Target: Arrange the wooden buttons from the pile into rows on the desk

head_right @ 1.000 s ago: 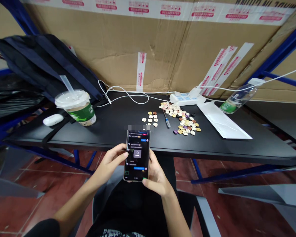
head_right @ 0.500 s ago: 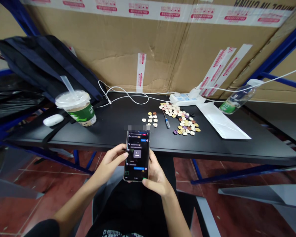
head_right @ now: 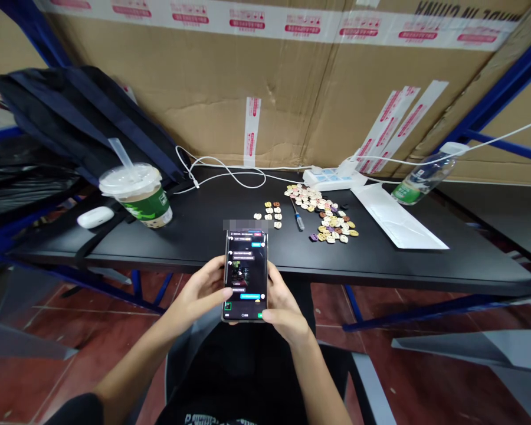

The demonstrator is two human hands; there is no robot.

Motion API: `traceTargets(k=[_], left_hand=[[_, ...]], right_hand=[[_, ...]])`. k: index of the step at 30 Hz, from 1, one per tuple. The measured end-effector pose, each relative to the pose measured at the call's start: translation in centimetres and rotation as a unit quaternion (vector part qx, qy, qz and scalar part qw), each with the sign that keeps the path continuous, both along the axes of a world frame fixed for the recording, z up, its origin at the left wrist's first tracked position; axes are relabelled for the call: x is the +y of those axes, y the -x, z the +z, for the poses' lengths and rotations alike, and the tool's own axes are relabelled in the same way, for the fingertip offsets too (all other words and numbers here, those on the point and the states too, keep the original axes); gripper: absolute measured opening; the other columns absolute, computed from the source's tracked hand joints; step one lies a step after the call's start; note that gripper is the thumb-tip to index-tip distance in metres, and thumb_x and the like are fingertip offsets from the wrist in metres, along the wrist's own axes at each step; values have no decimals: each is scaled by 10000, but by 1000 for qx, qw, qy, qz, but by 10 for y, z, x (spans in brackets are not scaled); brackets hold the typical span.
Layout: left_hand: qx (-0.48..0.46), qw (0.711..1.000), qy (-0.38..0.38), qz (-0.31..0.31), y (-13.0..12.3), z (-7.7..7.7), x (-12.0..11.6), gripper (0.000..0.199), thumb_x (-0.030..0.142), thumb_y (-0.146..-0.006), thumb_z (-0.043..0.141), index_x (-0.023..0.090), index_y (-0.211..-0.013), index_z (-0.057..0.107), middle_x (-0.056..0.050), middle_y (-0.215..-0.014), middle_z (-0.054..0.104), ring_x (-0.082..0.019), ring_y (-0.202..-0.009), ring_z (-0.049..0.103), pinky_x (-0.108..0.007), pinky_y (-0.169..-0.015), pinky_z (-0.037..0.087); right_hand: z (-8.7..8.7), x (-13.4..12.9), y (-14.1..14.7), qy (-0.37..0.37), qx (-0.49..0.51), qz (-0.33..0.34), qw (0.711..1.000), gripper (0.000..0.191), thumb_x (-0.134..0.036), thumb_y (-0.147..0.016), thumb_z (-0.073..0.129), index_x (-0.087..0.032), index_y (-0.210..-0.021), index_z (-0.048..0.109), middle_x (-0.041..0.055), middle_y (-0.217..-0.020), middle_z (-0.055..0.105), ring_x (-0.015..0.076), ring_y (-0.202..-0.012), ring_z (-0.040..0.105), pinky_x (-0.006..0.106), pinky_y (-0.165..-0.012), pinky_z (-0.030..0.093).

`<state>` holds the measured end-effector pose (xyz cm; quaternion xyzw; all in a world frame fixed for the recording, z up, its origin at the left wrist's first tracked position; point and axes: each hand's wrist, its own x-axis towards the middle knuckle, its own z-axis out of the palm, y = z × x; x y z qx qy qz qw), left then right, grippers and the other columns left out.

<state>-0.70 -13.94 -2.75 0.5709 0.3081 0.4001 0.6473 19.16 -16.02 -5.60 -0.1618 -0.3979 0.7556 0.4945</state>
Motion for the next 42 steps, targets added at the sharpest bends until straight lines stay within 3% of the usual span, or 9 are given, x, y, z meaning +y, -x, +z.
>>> traceTargets(k=[4,7,10,14,18,22,27,34,42], left_hand=[[1,1000,-16,-12,0,0,-5,809,223,-841,748,297,-1502,287,-95,-1472,482,-257,-1332,491,-388,-1122,391],[-1,1000,-20,-16,1,2,-3,876,194,-817,764,304,-1519,251,-99,-1524,426,-273,-1395,426,-407,-1155,359],[-21,1000,-18,-8,3,11,8,787,196,-816,757,276,-1477,337,-103,-1515,438,-282,-1387,435,-419,-1155,356],[-23,1000,-14,8,7,32,42,547,220,-811,751,211,-1312,531,-90,-1335,607,-262,-1242,561,-381,-1066,424],[-60,998,22,26,9,55,89,335,222,-784,713,143,-1104,654,-84,-1172,677,-249,-1144,598,-342,-972,464],[-80,992,90,34,5,67,133,287,231,-737,672,116,-1000,680,-101,-1065,700,-216,-971,635,-300,-808,500],[-101,991,82,14,-3,63,165,407,165,-711,738,158,-1103,630,-89,-1171,679,-219,-1011,655,-361,-881,511],[-97,992,74,-35,-3,44,167,794,-19,-632,768,291,-1306,483,-60,-1440,509,-251,-1246,577,-461,-1085,432],[-92,992,82,11,-5,39,167,535,78,-768,721,251,-1239,536,-69,-1340,592,-265,-1222,594,-481,-1036,493]], right_hand=[[15,8,0,-12,-18,-18,1000,779,-272,-698,717,-250,-1418,421,105,-1271,628,344,-1225,570,563,-1001,478],[28,18,0,-23,-33,-22,999,735,-260,-699,673,-209,-1397,452,105,-1238,650,324,-1217,573,524,-1054,430],[43,33,-1,-25,-43,-3,999,721,-239,-695,642,-217,-1391,453,97,-1244,647,305,-1146,608,505,-1004,472],[68,64,-4,-19,-73,67,995,706,-217,-697,629,-278,-1373,436,88,-1276,631,314,-1013,654,530,-800,567],[89,106,-3,-29,-119,20,992,642,-159,-644,634,-221,-1272,522,65,-1198,674,259,-967,658,395,-774,555],[99,149,1,-24,-149,-12,989,529,-141,-629,617,-210,-1152,581,34,-1059,716,211,-859,646,320,-706,513],[104,189,5,-49,-146,-1,988,502,-152,-646,591,-211,-1144,582,38,-1053,720,237,-909,637,386,-769,520],[85,202,-2,-47,-118,25,992,468,-183,-695,580,-202,-1162,582,65,-1138,704,251,-966,644,392,-762,522],[73,191,-1,-36,-120,12,992,484,-164,-728,582,-211,-1209,574,60,-1197,683,250,-998,648,421,-841,527]])
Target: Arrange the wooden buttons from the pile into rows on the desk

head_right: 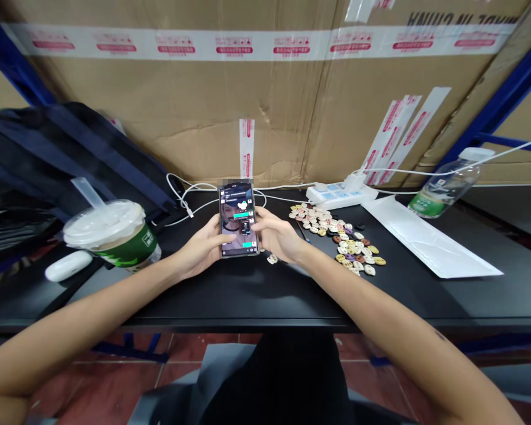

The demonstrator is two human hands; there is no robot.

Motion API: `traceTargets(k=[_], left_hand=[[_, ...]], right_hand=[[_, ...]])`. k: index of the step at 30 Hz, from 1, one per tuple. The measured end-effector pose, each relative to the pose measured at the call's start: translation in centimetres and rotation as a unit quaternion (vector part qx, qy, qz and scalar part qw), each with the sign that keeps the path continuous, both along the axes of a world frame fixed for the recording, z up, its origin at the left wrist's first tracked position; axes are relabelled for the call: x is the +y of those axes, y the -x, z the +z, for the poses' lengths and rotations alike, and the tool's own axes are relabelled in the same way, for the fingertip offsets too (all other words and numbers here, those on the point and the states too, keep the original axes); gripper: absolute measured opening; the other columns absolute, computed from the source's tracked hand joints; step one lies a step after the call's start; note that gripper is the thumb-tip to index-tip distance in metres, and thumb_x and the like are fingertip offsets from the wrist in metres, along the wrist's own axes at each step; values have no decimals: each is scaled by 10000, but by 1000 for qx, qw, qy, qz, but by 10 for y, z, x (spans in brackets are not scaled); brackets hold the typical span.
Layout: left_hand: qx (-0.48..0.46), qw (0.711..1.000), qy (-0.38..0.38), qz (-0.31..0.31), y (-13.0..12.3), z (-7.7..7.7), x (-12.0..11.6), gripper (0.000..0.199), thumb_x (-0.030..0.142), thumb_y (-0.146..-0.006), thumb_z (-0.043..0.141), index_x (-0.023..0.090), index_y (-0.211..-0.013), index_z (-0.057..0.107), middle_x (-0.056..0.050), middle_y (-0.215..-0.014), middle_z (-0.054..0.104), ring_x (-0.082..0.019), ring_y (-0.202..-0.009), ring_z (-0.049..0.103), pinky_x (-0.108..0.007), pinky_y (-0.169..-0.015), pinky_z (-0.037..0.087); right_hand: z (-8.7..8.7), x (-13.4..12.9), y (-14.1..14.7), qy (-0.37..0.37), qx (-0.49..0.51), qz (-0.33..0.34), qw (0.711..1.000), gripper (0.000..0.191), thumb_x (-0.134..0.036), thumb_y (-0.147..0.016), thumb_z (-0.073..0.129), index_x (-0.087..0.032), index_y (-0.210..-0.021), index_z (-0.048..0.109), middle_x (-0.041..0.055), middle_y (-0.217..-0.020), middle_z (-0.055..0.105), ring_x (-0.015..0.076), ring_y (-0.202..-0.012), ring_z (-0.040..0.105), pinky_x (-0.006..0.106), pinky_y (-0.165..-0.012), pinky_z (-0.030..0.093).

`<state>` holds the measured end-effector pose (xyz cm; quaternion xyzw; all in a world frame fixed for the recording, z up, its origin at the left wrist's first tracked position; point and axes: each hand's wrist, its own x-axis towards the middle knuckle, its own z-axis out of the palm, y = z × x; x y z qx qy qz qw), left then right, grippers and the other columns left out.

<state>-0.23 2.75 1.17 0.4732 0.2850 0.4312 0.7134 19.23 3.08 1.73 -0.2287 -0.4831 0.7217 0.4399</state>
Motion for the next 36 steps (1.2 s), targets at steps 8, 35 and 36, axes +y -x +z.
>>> traceTargets(k=[8,35,36], left_hand=[[13,1000,1,-3,2,0,0,489,109,-779,743,216,-1214,550,-84,-1344,601,-262,-1172,630,-488,-1020,509],[35,992,64,103,8,5,15,225,317,-905,551,126,-968,651,-62,-863,690,-151,-659,654,-264,-600,563],[27,991,74,106,9,7,17,234,320,-914,529,125,-974,644,-63,-853,687,-149,-645,650,-257,-579,557]], right_hand=[[1,1,1,16,-1,11,1000,468,-199,-745,565,-197,-1212,592,76,-1134,705,215,-846,642,341,-697,521],[2,3,-2,73,26,42,996,431,-242,-726,557,-154,-1144,614,103,-1049,719,215,-850,660,363,-806,551],[3,3,-1,80,29,49,995,426,-254,-731,551,-151,-1141,610,110,-1063,718,226,-890,668,375,-843,547]])
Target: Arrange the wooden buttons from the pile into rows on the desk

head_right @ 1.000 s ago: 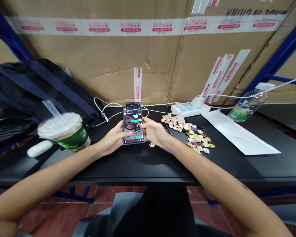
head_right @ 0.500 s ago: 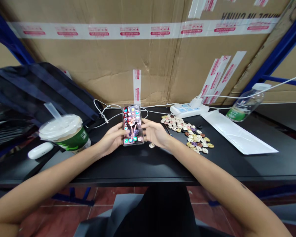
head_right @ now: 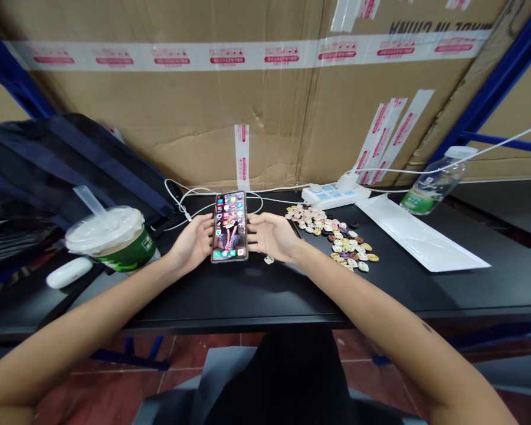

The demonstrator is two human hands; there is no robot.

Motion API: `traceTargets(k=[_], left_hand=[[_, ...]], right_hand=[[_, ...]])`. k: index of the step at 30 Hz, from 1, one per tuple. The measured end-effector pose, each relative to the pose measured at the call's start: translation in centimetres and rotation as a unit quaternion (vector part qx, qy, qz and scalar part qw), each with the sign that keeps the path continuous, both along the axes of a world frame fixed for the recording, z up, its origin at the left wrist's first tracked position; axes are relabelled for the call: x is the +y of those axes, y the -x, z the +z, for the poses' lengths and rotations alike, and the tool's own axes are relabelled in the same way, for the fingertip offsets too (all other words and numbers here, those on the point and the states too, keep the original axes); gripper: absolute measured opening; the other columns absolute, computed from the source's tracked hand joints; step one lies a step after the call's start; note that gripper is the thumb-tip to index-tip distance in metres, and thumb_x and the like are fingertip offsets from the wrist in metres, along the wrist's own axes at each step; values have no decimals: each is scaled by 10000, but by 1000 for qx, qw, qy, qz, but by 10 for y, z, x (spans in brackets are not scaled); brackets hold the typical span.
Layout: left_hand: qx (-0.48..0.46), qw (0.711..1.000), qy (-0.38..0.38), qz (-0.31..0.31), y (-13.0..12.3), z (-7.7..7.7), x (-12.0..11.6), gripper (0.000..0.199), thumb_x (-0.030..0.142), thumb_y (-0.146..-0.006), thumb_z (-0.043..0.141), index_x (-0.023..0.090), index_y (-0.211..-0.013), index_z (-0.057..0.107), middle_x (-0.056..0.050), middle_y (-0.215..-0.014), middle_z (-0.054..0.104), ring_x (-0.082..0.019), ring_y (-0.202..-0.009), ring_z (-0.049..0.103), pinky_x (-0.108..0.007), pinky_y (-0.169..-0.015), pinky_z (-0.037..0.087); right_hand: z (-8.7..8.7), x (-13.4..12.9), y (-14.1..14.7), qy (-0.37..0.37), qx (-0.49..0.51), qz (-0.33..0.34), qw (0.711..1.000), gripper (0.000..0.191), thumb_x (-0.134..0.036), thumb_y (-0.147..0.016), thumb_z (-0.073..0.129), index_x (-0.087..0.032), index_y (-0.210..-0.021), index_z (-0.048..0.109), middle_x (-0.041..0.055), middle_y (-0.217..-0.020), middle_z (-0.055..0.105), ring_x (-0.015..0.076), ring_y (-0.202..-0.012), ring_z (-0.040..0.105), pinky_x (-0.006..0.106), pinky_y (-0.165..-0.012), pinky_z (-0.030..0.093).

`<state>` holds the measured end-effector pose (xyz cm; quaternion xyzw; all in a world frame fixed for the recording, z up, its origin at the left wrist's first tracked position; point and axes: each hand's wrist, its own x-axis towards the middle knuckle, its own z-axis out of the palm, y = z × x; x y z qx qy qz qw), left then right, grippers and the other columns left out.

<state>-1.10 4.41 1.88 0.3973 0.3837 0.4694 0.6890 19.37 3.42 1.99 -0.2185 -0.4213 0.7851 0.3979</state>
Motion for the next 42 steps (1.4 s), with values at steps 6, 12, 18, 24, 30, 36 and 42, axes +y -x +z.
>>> traceTargets(k=[6,12,18,24,30,36,42], left_hand=[[21,998,60,17,6,8,10,278,312,-930,455,92,-936,625,-80,-734,665,-170,-555,632,-290,-553,566],[64,994,84,40,9,4,18,285,357,-909,496,101,-898,622,-64,-676,657,-187,-537,648,-303,-546,572],[88,991,79,68,12,2,22,198,322,-876,542,144,-832,617,-30,-652,672,-175,-526,659,-288,-534,577],[136,985,64,90,15,8,23,161,321,-839,573,167,-806,604,-15,-583,654,-182,-474,640,-291,-474,560],[191,975,29,108,15,10,28,196,364,-788,623,173,-828,615,-24,-579,664,-193,-469,636,-292,-458,548],[276,955,-25,105,22,9,35,242,387,-749,631,157,-821,640,-70,-708,725,-206,-607,694,-276,-527,554],[422,896,-107,87,26,4,38,621,435,-640,772,136,-1166,630,-152,-1125,732,-317,-1071,685,-358,-852,563]], right_hand=[[6,2,0,24,4,6,1000,463,-290,-815,491,-146,-1254,510,146,-1200,678,237,-1035,685,443,-1073,450],[10,3,-4,-17,-96,-36,995,456,-318,-909,500,-190,-1344,454,149,-1262,653,243,-1038,697,501,-1083,447],[16,14,-24,-184,-232,-209,932,285,-275,-892,524,-223,-1170,559,99,-1137,676,222,-919,705,425,-859,572],[17,26,-59,-418,-539,-278,676,179,-275,-848,500,-167,-902,633,47,-817,681,163,-689,611,291,-660,474],[9,19,-88,-401,-676,-241,569,172,-328,-802,577,-189,-702,589,46,-678,658,183,-626,579,282,-559,319],[1,13,-96,-391,-757,-163,497,265,-391,-779,589,-195,-601,595,61,-669,675,206,-619,607,286,-539,286],[1,12,-90,-390,-776,-137,477,184,-302,-756,573,-176,-696,693,113,-750,712,259,-719,657,300,-585,356]])
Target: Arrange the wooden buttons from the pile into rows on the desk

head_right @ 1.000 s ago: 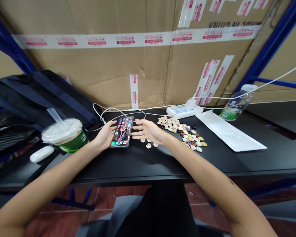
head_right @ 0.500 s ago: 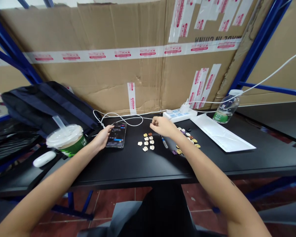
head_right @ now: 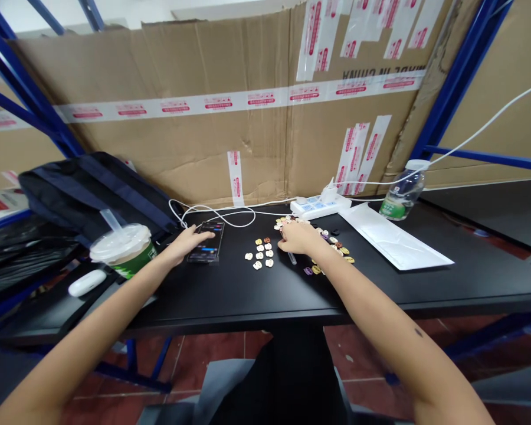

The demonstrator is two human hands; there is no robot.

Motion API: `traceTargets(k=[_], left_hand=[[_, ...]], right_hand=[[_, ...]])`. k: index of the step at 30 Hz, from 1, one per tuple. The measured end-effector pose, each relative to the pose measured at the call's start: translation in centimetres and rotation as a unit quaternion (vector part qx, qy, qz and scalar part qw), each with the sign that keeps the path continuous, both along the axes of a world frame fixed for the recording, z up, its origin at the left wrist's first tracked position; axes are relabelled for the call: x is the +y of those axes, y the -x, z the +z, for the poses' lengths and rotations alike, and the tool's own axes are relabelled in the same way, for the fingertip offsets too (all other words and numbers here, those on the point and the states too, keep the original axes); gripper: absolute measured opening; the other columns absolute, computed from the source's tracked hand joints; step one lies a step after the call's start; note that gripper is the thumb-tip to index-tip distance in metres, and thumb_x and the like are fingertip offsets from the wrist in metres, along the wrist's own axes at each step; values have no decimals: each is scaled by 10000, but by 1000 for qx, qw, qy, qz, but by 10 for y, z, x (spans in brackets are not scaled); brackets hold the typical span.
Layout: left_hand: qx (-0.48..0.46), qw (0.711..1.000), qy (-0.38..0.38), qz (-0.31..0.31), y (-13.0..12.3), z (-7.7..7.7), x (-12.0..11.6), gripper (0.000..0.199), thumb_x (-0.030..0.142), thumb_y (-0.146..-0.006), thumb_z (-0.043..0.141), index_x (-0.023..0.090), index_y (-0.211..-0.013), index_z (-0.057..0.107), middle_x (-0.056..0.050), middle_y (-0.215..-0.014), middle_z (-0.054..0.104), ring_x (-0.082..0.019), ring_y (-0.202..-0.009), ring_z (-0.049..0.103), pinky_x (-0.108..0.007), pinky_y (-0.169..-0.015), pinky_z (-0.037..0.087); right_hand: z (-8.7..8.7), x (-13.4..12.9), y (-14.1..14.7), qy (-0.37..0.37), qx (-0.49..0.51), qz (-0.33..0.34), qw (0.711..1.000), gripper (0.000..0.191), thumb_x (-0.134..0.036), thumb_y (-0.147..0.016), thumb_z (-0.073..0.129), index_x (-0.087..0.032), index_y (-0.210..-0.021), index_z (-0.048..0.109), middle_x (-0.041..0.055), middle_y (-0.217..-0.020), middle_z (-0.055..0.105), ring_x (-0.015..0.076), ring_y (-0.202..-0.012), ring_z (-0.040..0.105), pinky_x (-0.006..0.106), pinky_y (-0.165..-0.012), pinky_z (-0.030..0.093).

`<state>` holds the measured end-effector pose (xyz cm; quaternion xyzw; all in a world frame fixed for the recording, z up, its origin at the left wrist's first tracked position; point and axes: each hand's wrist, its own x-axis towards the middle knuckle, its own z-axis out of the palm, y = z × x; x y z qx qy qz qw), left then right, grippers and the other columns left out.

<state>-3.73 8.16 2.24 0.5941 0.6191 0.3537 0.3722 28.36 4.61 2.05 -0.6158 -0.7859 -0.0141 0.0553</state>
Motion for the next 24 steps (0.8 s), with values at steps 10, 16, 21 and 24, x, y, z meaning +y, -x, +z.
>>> traceTargets(k=[10,16,21,24], left_hand=[[247,965,-86,9,-22,1,-2,1195,419,-457,869,19,-1465,365,-363,-1364,524,-525,-1364,397,-516,-1119,315],[291,949,-124,13,-27,9,-9,1018,391,-510,849,31,-1384,469,-355,-1238,603,-559,-1283,453,-572,-1060,363],[371,867,-296,-152,-39,9,-31,516,385,-846,614,130,-1292,567,-220,-1392,527,-385,-1334,433,-494,-1134,304],[368,806,-343,-311,-51,3,-44,364,374,-949,501,177,-1237,602,-133,-1215,623,-281,-1154,561,-405,-1037,420]], right_hand=[[-12,8,-3,-10,129,37,991,177,-227,-681,602,-179,-514,567,53,-549,633,202,-592,612,286,-582,394],[-12,9,-4,-8,309,117,944,107,-267,-772,554,-195,-696,529,23,-656,684,170,-635,650,263,-601,469],[-7,3,2,30,425,185,885,181,-392,-951,424,-219,-900,443,-13,-652,662,150,-601,675,270,-600,529],[-8,3,5,26,454,195,869,225,-446,-979,419,-225,-944,439,-48,-654,586,125,-531,618,258,-547,509]])
